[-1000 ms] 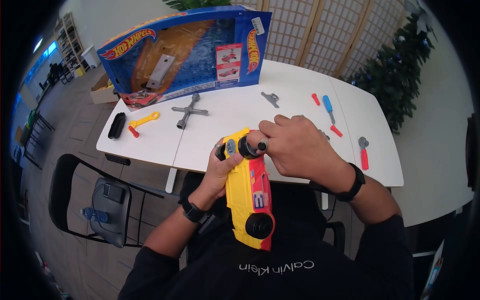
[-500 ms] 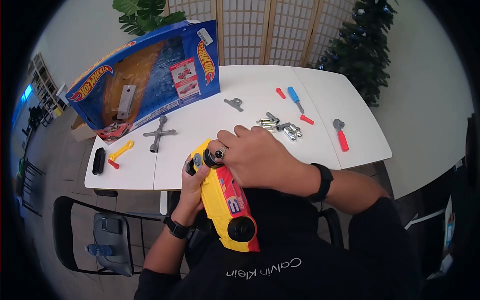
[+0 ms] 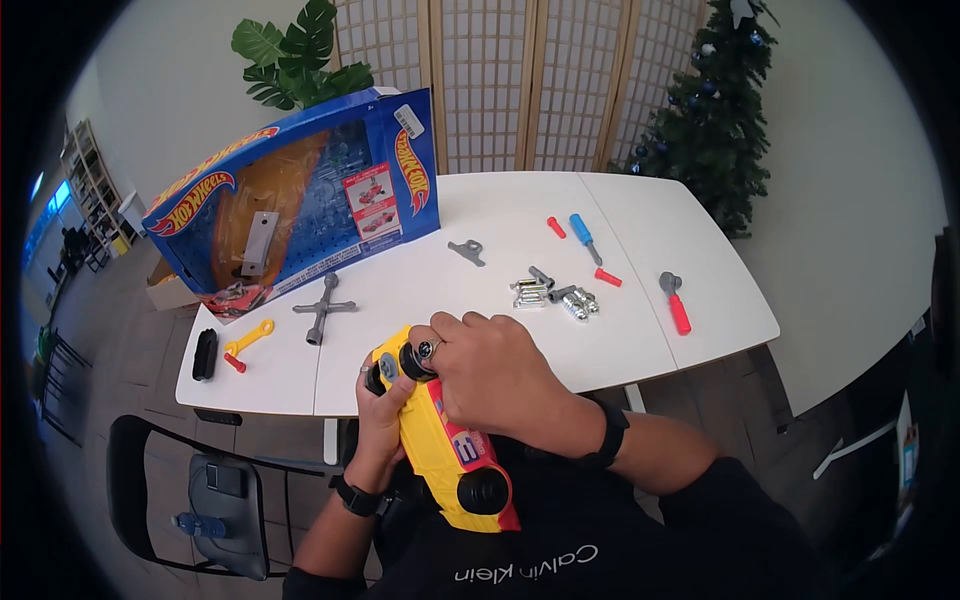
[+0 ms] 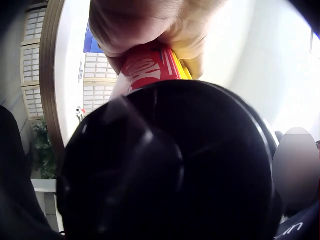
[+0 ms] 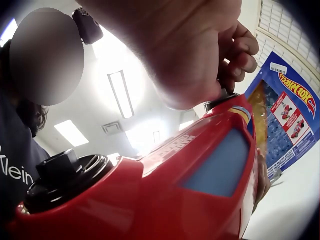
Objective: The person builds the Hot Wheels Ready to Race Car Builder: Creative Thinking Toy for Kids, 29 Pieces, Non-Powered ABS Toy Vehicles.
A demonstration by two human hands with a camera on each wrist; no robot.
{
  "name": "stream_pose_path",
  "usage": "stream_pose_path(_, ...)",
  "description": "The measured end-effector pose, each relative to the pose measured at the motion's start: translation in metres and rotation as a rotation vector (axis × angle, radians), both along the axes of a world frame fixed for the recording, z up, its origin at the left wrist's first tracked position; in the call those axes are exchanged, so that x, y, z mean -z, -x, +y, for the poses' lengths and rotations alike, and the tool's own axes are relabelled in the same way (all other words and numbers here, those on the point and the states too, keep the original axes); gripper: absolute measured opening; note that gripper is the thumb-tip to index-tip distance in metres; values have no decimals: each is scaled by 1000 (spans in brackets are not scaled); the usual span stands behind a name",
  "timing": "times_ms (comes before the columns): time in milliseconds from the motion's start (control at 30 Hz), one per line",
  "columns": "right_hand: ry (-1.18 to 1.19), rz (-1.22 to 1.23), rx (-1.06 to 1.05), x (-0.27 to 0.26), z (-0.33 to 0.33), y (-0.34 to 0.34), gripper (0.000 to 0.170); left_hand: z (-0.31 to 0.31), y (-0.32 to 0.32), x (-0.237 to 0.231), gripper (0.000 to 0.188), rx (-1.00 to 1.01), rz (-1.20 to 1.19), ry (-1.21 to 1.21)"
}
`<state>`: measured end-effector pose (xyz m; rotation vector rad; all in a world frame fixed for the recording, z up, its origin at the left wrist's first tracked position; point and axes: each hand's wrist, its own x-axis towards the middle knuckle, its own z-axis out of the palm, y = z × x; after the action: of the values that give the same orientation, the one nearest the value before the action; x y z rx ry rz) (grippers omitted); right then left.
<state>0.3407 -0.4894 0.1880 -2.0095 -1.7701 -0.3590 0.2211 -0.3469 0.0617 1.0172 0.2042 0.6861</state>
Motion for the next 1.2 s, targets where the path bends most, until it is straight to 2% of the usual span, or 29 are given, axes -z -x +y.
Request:
stream_pose_path(200, 11, 3, 14, -10, -7, 4, 33, -3, 3, -13, 68, 24, -72, 32)
stream_pose_path(300, 10, 96, -33, -10, -17, -1, 24, 2, 4, -15, 72, 65, -136, 24)
stream_pose_path(367, -53, 365, -66, -9, -29, -9, 32, 15, 10, -2, 81, 87, -162, 105)
stream_pose_path(400, -37, 505, -70, -1, -35, -15, 41, 21, 12, -2, 77, 183, -241, 175)
stream_pose_path(467, 145, 821, -136, 23, -51, -30, 46, 35, 13, 2, 68, 62, -288, 256)
stream_pose_path(500, 160, 833, -166, 36, -53, -29, 46, 44, 14, 6, 58, 38, -318, 262)
stream_pose_path(567, 66, 1205, -316, 66, -62, -19, 55, 54, 8, 10, 59, -79, -322, 278)
stream_pose_path(600, 60, 1292, -375, 83, -64, -16, 64, 50, 5, 6, 61, -156, -290, 243)
stream_pose_path(700, -3, 1401, -381, 87, -63, 8, 65, 42, 6, 1, 60, -216, -261, 217)
stream_pose_path(800, -84, 1311, -245, 86, -58, 4, 68, 39, 5, -3, 64, -227, -266, 161)
stream_pose_path(867, -191, 1182, -240, 86, -56, -6, 64, 38, 0, -7, 69, -295, -244, -36)
stream_pose_path(900, -245, 1014, -167, 79, -60, -11, 57, 49, 4, 7, 85, -226, -210, -70)
stream_pose_path(933, -252, 1014, -153, 74, -63, -18, 57, 49, 6, 5, 85, -212, -208, -68)
stream_pose_path(1000, -399, 325, -93, 67, -68, -35, 57, 47, 10, -2, 103, 70, -193, -118)
stream_pose_path(1033, -446, 277, -140, 67, -70, -44, 58, 50, 15, 1, 119, 161, -143, -71)
stream_pose_path(1067, -441, 129, -159, 68, -77, -58, 59, 45, 17, 3, 119, 174, -127, -61)
stream_pose_path(1133, -450, 7, -135, 74, -85, -70, 53, 39, 26, -2, 130, 159, -71, -155)
stream_pose_path(1167, -450, 14, -126, 77, -90, -75, 53, 62, 42, 28, 136, 179, 99, -235)
stream_pose_path(1200, -475, -37, -124, 79, -93, -79, 50, 69, 46, 31, 140, 221, 121, -288)
